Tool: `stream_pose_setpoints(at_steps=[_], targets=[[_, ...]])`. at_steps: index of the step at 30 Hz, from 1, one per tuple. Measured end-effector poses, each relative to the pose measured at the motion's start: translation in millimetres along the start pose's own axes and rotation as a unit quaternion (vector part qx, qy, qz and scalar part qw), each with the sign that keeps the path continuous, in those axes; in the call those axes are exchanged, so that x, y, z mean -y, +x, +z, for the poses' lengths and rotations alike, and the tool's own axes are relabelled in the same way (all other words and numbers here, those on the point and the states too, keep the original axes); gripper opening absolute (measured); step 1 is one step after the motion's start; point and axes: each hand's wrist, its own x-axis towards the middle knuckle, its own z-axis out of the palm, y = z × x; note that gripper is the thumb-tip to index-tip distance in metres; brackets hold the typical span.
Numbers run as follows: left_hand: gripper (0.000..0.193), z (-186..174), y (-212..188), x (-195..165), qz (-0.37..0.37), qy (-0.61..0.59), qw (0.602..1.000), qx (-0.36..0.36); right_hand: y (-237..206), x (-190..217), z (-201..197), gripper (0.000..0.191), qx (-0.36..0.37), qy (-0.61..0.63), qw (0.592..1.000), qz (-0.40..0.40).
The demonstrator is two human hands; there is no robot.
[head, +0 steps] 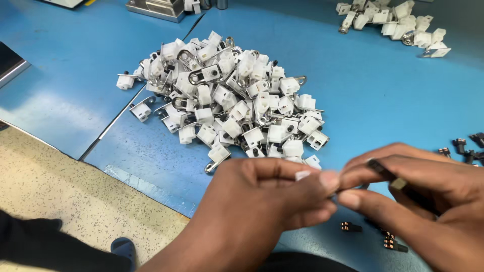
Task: The person repeatedly picks small white plastic housings and uses a screwdriver to insert and tighten small metal pins into them. The person handles the components one at a time, placing each finished unit back into a pile on the blue work surface.
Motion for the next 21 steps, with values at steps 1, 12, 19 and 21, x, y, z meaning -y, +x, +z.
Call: stream_pose_setpoints(at_steps=[1,12,19,21], targets=[[0.044,-4,-3,5,0.012,0.008,1.0,-0.007,-1,-9,-2,0.028,0.012,0.02,1.0,0.0],[0.039,-12,-9,16,0.025,0.05,0.998,-0.032,49,-36,-15,0.029,0.394,-0.217,0.878,0.164],[0.035,1,-11,6,0.051,0.101,0.992,-0.051,35,-19,-12,0.02,0.063,0.018,0.946,0.318],[0.032,11,-10,-4,0.046,0.153,0.985,-0.064,39,7,-19,0.022,-0.01,0.144,0.925,0.352]])
